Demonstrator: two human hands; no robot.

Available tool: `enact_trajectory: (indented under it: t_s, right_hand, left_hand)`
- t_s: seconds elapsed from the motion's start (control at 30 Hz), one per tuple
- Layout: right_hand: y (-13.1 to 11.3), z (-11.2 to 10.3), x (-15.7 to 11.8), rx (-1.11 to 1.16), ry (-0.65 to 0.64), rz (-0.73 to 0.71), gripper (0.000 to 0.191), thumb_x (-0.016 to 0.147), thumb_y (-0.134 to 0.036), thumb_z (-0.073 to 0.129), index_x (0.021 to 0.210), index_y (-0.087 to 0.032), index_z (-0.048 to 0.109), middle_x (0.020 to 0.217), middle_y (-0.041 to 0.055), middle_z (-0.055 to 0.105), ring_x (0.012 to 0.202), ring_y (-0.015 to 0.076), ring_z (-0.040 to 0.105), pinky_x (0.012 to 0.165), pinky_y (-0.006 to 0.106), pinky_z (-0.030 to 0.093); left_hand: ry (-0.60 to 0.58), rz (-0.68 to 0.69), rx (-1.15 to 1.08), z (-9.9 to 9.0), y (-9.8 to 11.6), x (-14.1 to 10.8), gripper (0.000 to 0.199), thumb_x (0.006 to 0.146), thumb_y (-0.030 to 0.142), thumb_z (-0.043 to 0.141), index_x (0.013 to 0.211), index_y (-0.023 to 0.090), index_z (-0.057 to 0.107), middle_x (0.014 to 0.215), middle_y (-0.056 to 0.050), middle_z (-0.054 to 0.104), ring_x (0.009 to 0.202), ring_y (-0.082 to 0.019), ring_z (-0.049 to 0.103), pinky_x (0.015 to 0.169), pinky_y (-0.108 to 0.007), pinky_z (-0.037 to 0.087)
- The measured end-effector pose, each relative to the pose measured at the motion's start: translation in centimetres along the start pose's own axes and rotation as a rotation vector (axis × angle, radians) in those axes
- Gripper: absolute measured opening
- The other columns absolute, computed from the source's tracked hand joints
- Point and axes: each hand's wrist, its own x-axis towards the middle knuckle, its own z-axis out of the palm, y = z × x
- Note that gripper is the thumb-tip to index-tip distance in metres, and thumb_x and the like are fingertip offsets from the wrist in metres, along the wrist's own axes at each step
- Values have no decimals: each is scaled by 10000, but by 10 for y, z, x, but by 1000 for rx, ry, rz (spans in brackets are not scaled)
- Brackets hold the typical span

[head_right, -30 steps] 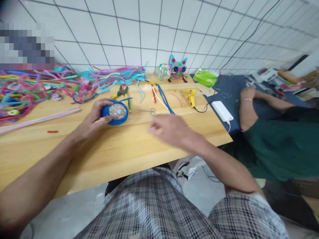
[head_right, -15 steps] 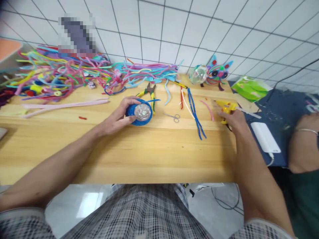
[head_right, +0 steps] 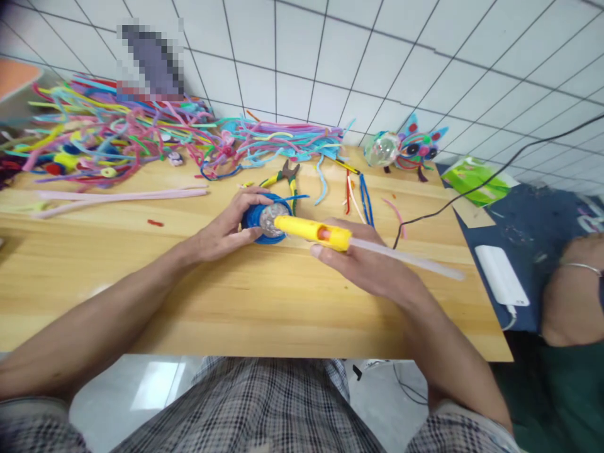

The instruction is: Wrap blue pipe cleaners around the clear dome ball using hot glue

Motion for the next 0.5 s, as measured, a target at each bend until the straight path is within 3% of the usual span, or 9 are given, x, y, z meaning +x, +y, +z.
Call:
enact_trajectory:
  t_s: [0.1, 0.2, 0.37, 0.5]
  right_hand:
    - [-11, 8, 13, -124, -8, -85, 270, 1057, -387, 664, 833, -271, 566, 783, -11, 663, 687, 182, 624, 658, 346, 504]
    - [-7, 5, 21, -189, -4, -130, 207, 1059, -354, 639, 882, -275, 566, 882, 16, 710, 765, 205, 665, 719, 362, 523]
    - [5, 1, 25, -223, 6, -105, 225, 1088, -428, 620, 915, -286, 618, 872, 32, 716, 800, 247, 686, 718, 389, 520]
    - [7, 5, 26, -174, 11, -79, 269, 1076, -445, 655, 875, -275, 595, 832, 12, 687, 744, 216, 641, 673, 367, 484]
  left_hand:
    - [7, 26, -7, 1, 3, 2, 473, 1099, 409, 665, 1533, 267, 544, 1587, -155, 554, 1566, -352, 509, 1355, -598, 446]
    - [7, 27, -14, 1, 4, 3, 471, 1100, 388, 659, 1538, 262, 537, 1584, -157, 563, 1570, -350, 505, 1352, -598, 447]
    - [5, 13, -26, 0, 5, 3, 461, 1108, 417, 647, 1534, 274, 545, 1588, -149, 590, 1582, -362, 496, 1355, -617, 436]
    - [-4, 7, -14, -1, 7, 3, 470, 1104, 394, 647, 1544, 275, 530, 1599, -151, 577, 1599, -364, 484, 1360, -615, 436]
